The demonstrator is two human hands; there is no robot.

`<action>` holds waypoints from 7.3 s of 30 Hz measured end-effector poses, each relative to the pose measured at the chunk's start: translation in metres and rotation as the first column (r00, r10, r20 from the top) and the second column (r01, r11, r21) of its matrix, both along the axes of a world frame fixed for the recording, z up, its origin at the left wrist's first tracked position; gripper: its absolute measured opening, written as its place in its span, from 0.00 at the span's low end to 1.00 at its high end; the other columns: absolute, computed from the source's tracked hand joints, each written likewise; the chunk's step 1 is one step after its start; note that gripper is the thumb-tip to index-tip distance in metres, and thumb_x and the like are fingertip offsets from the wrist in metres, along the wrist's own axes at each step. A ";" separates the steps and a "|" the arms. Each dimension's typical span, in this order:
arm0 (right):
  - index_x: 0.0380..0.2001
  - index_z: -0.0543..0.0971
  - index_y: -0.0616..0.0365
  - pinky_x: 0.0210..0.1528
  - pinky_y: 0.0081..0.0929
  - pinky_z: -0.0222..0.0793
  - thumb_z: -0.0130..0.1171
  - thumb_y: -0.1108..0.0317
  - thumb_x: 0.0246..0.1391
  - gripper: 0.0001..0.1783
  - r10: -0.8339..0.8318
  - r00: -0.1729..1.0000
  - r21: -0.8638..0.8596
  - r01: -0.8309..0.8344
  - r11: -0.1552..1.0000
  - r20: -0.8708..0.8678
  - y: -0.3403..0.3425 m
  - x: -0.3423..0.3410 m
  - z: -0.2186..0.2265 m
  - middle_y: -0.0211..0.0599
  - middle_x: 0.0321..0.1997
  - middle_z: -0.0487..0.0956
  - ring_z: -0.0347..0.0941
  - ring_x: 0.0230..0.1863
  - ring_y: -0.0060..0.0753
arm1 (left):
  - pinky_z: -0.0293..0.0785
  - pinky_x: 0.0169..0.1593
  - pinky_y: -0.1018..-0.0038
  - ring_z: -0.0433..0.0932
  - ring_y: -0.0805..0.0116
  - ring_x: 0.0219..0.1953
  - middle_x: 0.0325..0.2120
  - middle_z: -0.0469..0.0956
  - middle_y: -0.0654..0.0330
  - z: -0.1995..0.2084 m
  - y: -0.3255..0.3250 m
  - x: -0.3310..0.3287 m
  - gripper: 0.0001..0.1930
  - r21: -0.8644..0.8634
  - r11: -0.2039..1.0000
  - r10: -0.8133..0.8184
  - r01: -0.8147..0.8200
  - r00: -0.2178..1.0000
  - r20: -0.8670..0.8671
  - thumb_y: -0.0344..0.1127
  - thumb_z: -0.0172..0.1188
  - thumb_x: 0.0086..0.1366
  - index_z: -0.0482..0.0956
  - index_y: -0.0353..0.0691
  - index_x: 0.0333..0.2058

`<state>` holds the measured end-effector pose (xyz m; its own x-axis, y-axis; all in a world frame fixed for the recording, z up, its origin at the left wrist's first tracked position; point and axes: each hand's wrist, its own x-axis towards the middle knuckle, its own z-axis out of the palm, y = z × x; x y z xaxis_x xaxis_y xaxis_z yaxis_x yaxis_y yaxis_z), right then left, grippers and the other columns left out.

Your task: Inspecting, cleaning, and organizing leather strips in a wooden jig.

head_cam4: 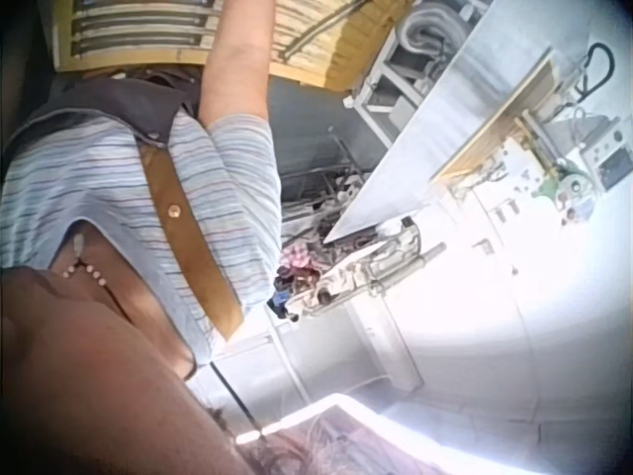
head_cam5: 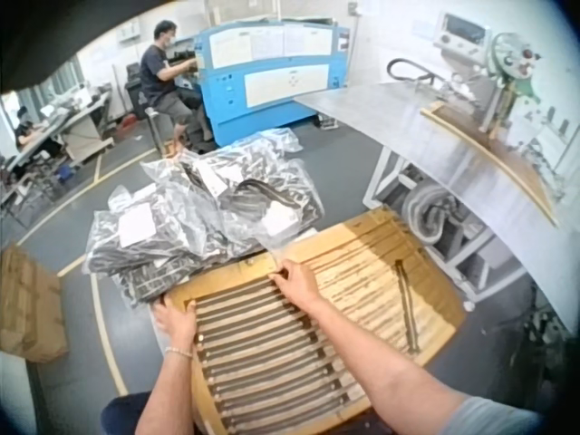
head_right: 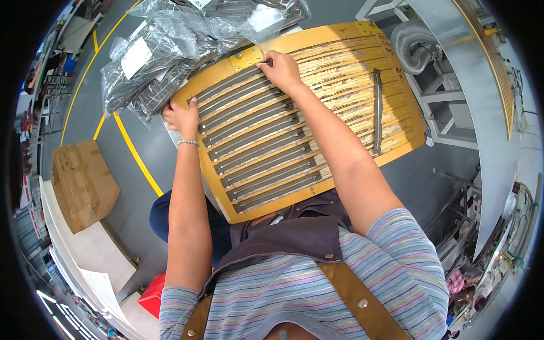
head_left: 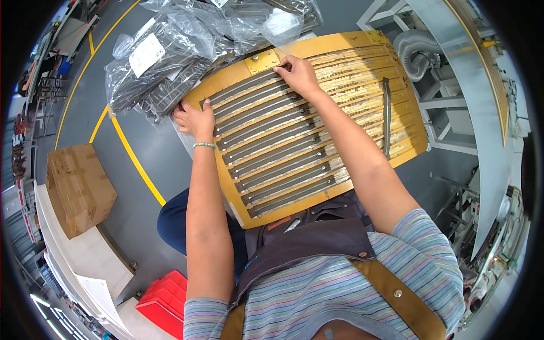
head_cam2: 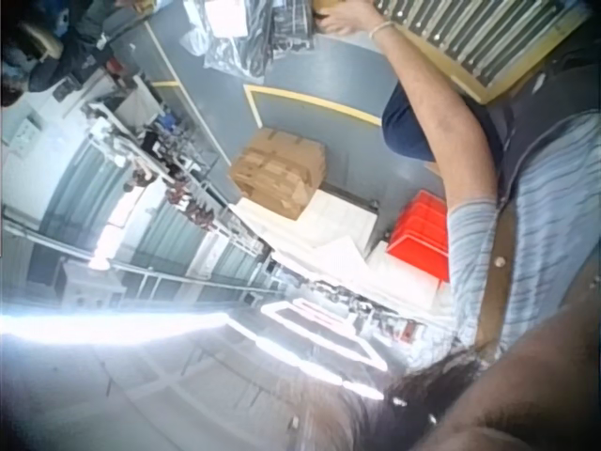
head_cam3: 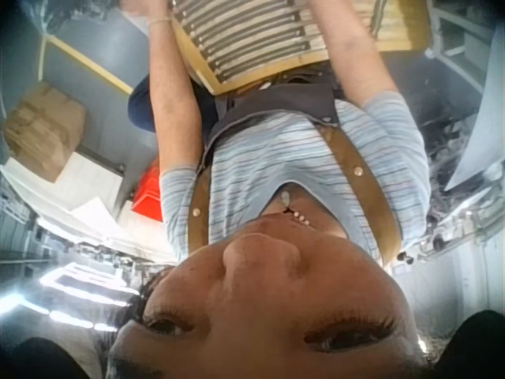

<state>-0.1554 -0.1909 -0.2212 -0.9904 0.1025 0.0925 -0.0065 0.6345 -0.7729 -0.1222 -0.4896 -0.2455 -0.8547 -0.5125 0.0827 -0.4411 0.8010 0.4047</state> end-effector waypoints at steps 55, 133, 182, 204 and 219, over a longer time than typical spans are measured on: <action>0.54 0.73 0.66 0.62 0.45 0.66 0.56 0.61 0.64 0.21 -0.083 0.949 0.312 0.181 0.933 -0.305 0.078 0.064 -0.013 0.53 0.57 0.72 0.69 0.59 0.56 | 0.57 0.67 0.58 0.63 0.57 0.68 0.63 0.71 0.66 0.021 0.135 -0.032 0.22 -0.186 0.229 -0.970 0.955 0.208 -0.123 0.39 0.59 0.69 0.76 0.44 0.61; 0.61 0.71 0.68 0.72 0.43 0.59 0.58 0.57 0.64 0.30 0.759 0.650 0.489 -0.652 0.579 -0.033 -0.018 0.071 0.035 0.50 0.68 0.70 0.63 0.70 0.52 | 0.67 0.62 0.53 0.68 0.36 0.61 0.63 0.64 0.37 0.026 -0.003 0.188 0.33 0.336 0.942 0.008 -0.013 1.000 0.015 0.48 0.47 0.76 0.55 0.26 0.67; 0.66 0.67 0.64 0.79 0.52 0.39 0.56 0.48 0.63 0.37 0.676 0.729 0.490 -0.553 0.674 -0.108 -0.163 0.201 0.003 0.46 0.76 0.59 0.47 0.79 0.51 | 0.70 0.61 0.55 0.74 0.37 0.58 0.57 0.72 0.34 0.004 -0.010 0.184 0.34 0.271 0.962 0.069 -0.042 0.994 -0.090 0.53 0.54 0.71 0.66 0.24 0.61; 0.65 0.69 0.64 0.76 0.49 0.47 0.51 0.63 0.68 0.26 0.267 0.953 0.416 -0.187 0.890 -0.141 0.075 0.289 0.029 0.53 0.73 0.63 0.53 0.76 0.58 | 0.52 0.74 0.59 0.57 0.53 0.72 0.71 0.59 0.53 0.019 0.104 0.177 0.33 -0.102 0.381 -0.923 0.919 0.372 -0.098 0.46 0.55 0.72 0.61 0.34 0.69; 0.68 0.64 0.64 0.75 0.44 0.51 0.47 0.61 0.70 0.28 0.081 0.971 0.316 -0.006 0.949 -0.223 0.124 0.330 -0.002 0.50 0.74 0.62 0.55 0.75 0.55 | 0.52 0.73 0.55 0.57 0.49 0.73 0.70 0.60 0.48 0.045 0.111 0.220 0.36 -0.113 0.386 -0.922 0.915 0.380 -0.073 0.43 0.61 0.68 0.60 0.31 0.68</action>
<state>0.1746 -0.0672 -0.2235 -0.9409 -0.0110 0.3386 -0.1935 0.8379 -0.5104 0.0979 -0.3788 -0.2000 -0.7831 0.5881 0.2023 0.6192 0.7064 0.3431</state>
